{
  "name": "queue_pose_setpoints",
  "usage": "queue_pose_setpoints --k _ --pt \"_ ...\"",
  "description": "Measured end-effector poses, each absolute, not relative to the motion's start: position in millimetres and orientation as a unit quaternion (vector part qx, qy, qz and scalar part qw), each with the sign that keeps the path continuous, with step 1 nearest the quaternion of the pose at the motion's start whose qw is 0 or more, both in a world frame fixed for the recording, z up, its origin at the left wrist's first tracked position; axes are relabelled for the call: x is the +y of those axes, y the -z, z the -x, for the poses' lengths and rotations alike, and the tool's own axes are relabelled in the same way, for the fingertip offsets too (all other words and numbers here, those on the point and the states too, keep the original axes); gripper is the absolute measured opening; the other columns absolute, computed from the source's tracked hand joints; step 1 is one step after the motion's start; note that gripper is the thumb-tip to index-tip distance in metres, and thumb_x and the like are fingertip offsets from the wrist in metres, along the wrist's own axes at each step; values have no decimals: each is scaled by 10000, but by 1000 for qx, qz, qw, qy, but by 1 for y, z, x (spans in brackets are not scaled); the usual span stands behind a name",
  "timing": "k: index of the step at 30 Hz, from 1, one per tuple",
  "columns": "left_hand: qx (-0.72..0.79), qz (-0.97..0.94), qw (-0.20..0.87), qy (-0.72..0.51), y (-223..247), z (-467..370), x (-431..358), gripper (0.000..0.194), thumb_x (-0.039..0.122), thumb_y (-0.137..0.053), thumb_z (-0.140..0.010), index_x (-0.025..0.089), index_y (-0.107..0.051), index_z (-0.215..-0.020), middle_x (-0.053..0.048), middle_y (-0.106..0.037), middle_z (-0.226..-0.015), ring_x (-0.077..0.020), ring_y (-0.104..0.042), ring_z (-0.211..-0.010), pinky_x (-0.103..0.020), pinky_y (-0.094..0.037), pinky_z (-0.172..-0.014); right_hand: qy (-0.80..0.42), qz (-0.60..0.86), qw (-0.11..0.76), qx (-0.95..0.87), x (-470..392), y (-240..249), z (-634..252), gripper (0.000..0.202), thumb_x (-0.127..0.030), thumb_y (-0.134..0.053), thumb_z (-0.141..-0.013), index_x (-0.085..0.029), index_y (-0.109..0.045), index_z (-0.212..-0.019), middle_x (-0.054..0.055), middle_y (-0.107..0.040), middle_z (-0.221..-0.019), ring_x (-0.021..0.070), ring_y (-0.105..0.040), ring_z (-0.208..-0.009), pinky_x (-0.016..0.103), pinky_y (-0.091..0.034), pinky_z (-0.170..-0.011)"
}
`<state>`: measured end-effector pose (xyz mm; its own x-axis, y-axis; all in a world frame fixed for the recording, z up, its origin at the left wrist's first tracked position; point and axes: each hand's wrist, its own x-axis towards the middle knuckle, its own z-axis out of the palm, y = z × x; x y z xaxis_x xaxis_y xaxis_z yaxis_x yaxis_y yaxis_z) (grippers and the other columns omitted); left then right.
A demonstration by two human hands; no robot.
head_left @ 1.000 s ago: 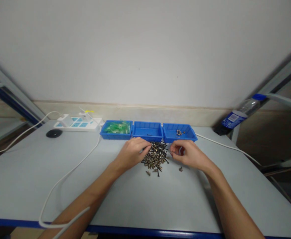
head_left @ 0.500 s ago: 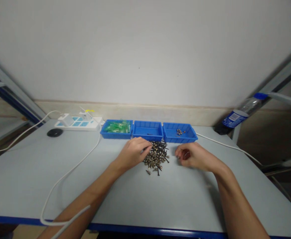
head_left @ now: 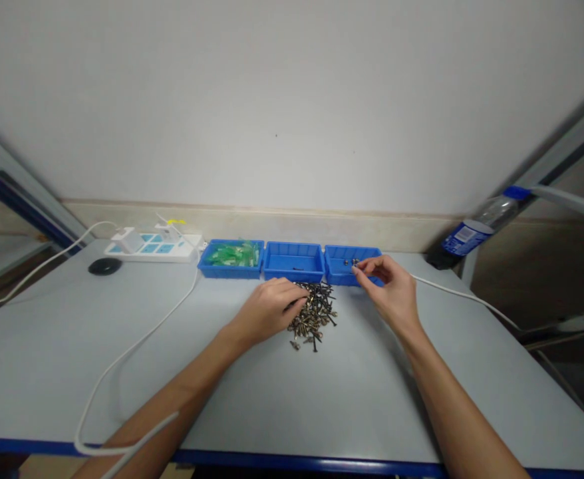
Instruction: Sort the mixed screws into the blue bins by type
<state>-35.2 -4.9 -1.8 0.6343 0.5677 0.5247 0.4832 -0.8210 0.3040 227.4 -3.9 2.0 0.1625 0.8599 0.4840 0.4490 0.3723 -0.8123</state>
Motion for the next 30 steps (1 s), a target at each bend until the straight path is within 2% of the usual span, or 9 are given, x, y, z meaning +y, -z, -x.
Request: queue_pose_setpoints --k 3,7,13,19,26,30 --pt "291 -901 70 -314 2 35 -4 188 180 -551 -980 162 -721 -1058 -77 -769 -978 -211 -707 -908 -369 -558 -816 -269 501 426 -703 -9 -9 -235 212 -255 -701 -799 -210 -506 -728 59 -693 -868 189 -657 -782 314 -530 -708" --pt "290 -903 68 -310 4 35 -4 181 169 -554 -972 157 -726 -1026 -74 -768 -964 -216 -706 -906 -371 -555 -821 -327 474 269 -772 -15 -11 -239 150 -189 -695 -755 -200 -546 -762 39 -699 -874 163 -624 -740 291 -499 -681" --pt "293 -906 70 -297 4 36 -4 183 148 -551 -962 161 -728 -1012 -72 -767 -950 -208 -703 -910 -358 -545 -832 -327 459 223 -795 -13 2 -231 156 -170 -694 -731 -203 -543 -744 -1 -671 -766 144 -579 -679 273 -452 -635" --pt "295 -905 78 -296 4 36 -4 192 177 -544 -977 160 -732 -1016 -71 -770 -962 -216 -702 -914 -370 -543 -831 -365 460 246 -771 -12 3 -236 138 -140 -679 -727 -204 -558 -745 8 -684 -755 152 -600 -679 292 -480 -648" --pt "269 -871 163 -377 -2 31 -10 179 208 -615 -960 165 -718 -1100 -63 -778 -1014 -186 -708 -902 -331 -544 -826 -468 372 433 -674 -19 -11 -221 229 -181 -786 -754 -207 -561 -787 22 -718 -849 161 -682 -802 313 -549 -760" --pt "243 -869 179 -393 -7 28 -14 174 199 -601 -972 157 -721 -1089 -65 -776 -975 -178 -698 -878 -319 -540 -806 -472 344 483 -653 -25 -16 -203 258 -174 -803 -749 -211 -548 -742 26 -727 -848 157 -688 -789 310 -561 -741"
